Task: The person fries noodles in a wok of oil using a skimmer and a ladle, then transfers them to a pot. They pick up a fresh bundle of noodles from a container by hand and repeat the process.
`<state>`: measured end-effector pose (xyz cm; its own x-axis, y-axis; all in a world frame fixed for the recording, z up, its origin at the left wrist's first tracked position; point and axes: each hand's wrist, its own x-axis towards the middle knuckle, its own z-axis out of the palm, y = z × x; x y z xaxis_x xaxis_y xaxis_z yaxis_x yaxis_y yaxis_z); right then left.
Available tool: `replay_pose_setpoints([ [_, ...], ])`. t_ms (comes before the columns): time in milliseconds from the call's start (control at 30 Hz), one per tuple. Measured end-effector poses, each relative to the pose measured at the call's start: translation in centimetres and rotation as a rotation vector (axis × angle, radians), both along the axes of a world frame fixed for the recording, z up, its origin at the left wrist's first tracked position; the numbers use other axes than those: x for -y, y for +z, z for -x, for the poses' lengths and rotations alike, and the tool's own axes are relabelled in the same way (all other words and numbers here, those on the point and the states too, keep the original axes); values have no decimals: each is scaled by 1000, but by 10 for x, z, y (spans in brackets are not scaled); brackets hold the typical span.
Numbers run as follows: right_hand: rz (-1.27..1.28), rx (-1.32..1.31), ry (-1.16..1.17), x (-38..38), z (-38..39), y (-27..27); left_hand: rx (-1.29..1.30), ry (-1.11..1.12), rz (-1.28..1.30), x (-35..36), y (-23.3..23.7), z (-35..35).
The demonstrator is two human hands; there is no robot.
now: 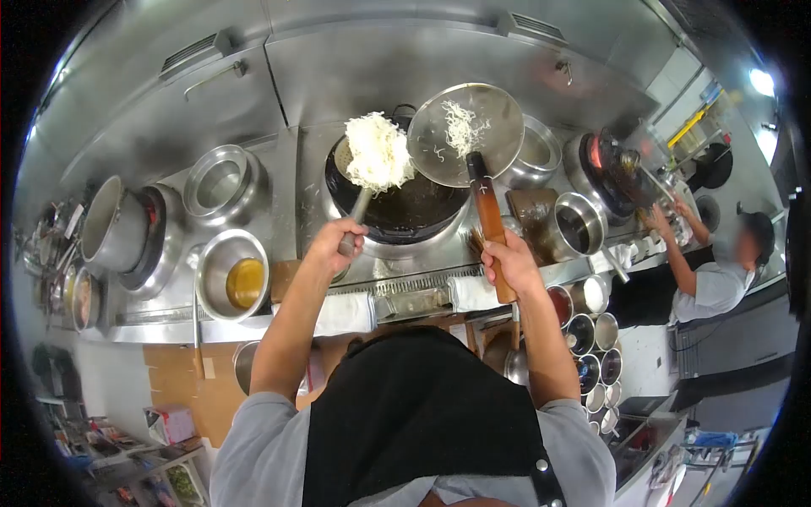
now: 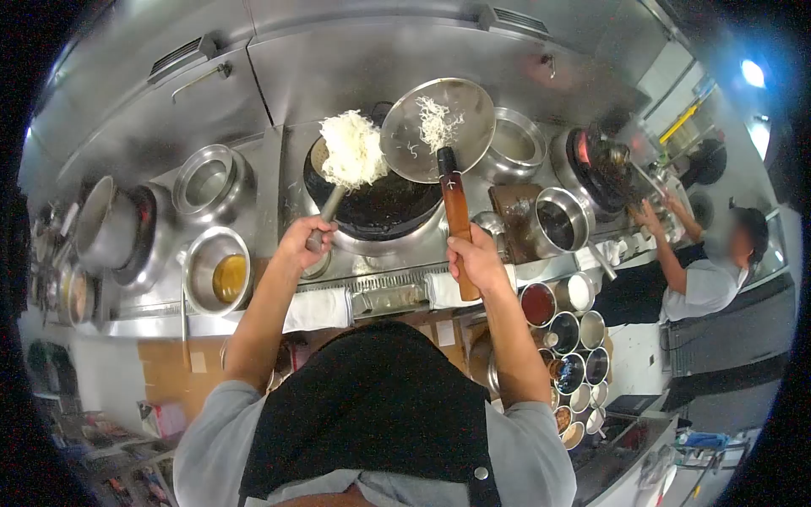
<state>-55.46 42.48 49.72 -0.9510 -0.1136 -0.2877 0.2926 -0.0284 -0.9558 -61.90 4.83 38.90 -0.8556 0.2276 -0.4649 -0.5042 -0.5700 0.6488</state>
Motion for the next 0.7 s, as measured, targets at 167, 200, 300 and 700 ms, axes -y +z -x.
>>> replay_pose_setpoints([
  [167, -49, -11, -81, 46, -3, 5, 4, -40, -81, 25, -10, 9],
  [200, -46, -19, -113, 54, -3, 3, 8, -50, -106, 33, -13, 11],
  [300, -56, -45, -186, 77, -5, 4, -4, -125, -150, 57, -14, 19],
  [700, 369, -17, -255, 86, 0, 36, -38, -200, -176, 102, 1, 31],
])
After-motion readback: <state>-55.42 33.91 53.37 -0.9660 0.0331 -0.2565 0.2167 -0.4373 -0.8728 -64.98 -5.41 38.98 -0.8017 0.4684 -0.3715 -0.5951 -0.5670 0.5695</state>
